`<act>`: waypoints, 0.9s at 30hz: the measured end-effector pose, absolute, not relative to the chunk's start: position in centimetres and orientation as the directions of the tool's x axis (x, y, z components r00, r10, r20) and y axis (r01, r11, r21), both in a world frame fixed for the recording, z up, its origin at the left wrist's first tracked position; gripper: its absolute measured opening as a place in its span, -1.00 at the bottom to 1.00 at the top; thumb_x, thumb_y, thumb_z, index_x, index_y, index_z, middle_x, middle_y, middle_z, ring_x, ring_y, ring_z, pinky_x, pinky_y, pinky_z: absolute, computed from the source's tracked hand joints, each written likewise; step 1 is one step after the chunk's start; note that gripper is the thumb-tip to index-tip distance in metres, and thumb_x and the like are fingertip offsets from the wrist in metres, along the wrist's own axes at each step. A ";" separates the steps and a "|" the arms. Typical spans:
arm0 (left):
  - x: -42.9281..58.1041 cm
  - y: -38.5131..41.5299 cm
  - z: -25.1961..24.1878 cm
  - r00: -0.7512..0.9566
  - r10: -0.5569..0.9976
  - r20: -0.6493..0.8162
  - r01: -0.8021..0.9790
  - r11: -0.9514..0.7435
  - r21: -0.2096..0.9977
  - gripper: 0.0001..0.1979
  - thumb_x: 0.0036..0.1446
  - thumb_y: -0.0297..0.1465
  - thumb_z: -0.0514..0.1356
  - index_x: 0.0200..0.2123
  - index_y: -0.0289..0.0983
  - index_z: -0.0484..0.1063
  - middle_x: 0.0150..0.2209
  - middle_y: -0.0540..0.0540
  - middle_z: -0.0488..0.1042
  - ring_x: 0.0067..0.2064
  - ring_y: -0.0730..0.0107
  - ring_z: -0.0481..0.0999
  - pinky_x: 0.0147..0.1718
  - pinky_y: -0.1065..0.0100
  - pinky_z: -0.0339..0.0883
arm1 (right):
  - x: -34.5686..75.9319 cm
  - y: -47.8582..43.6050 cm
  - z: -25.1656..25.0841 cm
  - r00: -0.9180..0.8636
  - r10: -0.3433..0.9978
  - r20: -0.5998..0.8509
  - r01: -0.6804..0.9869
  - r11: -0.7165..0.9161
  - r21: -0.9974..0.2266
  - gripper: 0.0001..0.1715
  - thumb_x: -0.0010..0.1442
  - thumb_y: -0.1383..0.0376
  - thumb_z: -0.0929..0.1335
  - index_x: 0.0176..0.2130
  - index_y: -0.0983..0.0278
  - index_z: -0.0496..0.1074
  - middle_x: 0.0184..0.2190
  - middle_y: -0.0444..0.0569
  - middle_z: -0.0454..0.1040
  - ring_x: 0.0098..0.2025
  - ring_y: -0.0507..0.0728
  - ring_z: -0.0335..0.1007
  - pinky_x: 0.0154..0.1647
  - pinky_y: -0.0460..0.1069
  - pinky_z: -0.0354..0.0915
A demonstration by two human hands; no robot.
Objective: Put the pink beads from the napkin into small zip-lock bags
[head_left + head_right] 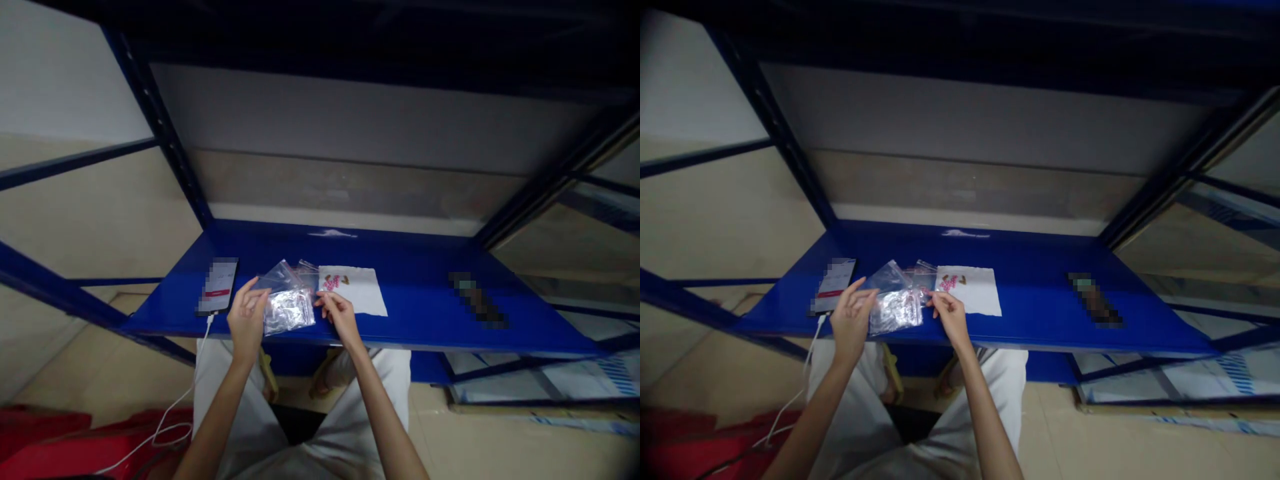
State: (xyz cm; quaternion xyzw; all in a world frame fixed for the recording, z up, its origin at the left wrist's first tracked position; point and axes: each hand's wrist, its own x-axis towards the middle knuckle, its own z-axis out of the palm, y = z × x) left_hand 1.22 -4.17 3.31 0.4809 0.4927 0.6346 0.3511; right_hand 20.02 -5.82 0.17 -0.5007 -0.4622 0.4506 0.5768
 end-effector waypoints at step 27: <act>-0.1 -1.6 -1.4 -0.549 0.741 0.387 0.334 -0.229 0.914 -0.87 0.05 -0.35 0.11 -0.40 -0.28 0.40 -0.28 -0.14 0.43 -0.15 0.32 0.42 -0.12 0.26 0.28 | 20.2 -5.9 -0.3 0.170 0.980 0.104 0.022 0.102 -0.995 -0.60 0.14 0.06 0.26 -0.35 0.32 0.48 -0.54 -0.06 0.40 -0.63 -0.03 0.15 -0.71 -0.14 0.06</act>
